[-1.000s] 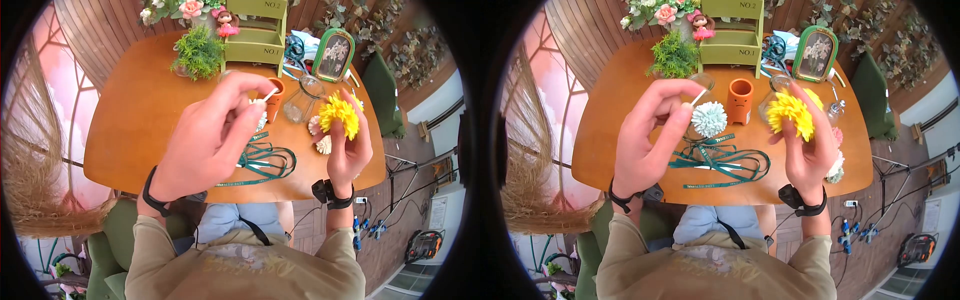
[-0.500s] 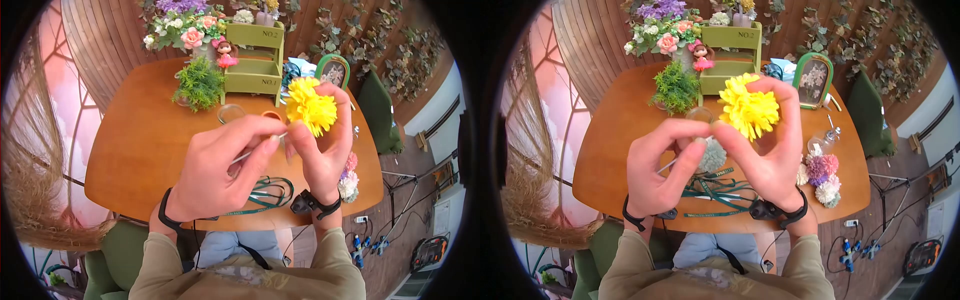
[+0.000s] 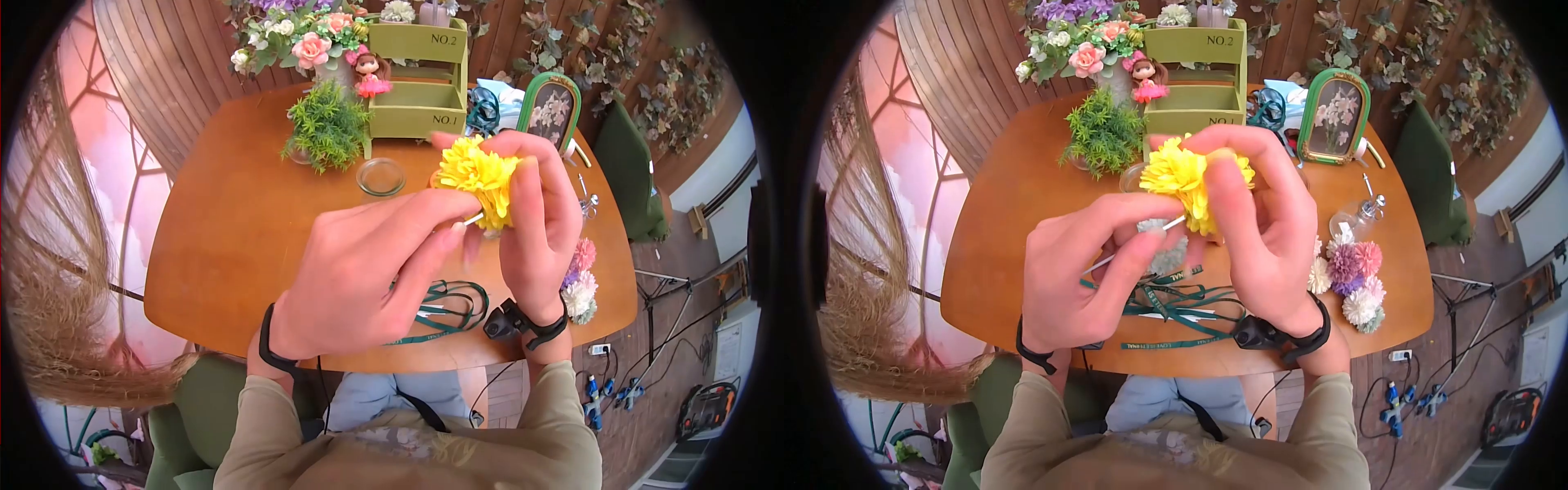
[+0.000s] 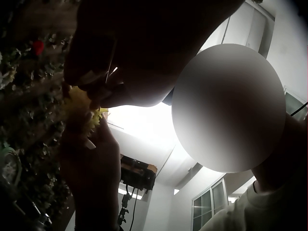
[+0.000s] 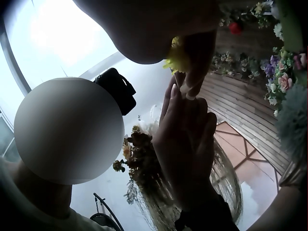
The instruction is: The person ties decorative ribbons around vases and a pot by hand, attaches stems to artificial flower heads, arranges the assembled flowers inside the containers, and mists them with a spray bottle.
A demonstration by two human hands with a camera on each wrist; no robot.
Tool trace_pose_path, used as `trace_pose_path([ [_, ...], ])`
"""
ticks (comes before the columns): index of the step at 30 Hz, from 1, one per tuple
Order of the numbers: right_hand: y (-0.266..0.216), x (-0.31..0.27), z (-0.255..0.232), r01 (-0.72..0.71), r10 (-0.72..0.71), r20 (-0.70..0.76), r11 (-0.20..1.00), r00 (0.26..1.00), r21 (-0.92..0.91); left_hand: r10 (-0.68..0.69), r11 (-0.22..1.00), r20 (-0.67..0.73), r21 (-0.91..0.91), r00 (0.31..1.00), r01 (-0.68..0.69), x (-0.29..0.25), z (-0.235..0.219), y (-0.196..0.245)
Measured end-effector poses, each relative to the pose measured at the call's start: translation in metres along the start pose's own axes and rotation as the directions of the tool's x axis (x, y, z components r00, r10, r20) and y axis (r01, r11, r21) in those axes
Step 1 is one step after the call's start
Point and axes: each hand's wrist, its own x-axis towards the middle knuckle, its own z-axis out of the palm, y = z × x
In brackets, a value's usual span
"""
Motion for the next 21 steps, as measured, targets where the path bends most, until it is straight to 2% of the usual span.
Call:
trace_pose_path([
  [2, 0.003, 0.0, 0.0, 0.079, -0.079, 0.048, 0.997, 0.996, -0.003, -0.026, 0.998, 0.024, 0.065, 0.999, 0.024, 0.001, -0.004, 0.004],
  [4, 0.0, -0.001, -0.004, 0.074, -0.077, 0.102, 0.997, 0.992, 0.034, -0.007, 0.995, 0.02, 0.097, 1.0, 0.005, 0.001, -0.009, 0.003],
  [6, -0.008, -0.001, -0.001, -0.108, 0.107, 0.018, 0.993, 0.994, 0.05, 0.011, 0.991, 0.019, 0.133, 1.0, -0.013, 0.002, -0.009, 0.002],
  [9, -0.007, -0.002, 0.0, -0.069, 0.069, -0.03, 0.998, 0.997, -0.004, 0.007, 0.998, -0.037, 0.062, 0.999, -0.004, 0.003, -0.001, 0.001],
  [11, -0.003, -0.005, 0.002, -0.049, 0.05, -0.044, 0.999, 0.998, 0.01, 0.057, 0.997, -0.049, 0.062, 0.997, -0.054, 0.003, 0.001, -0.001],
  [21, -0.003, -0.007, 0.004, -0.012, 0.01, -0.078, 1.0, 0.997, -0.02, 0.018, 0.994, -0.007, 0.106, 1.0, -0.017, 0.003, -0.001, 0.0],
])
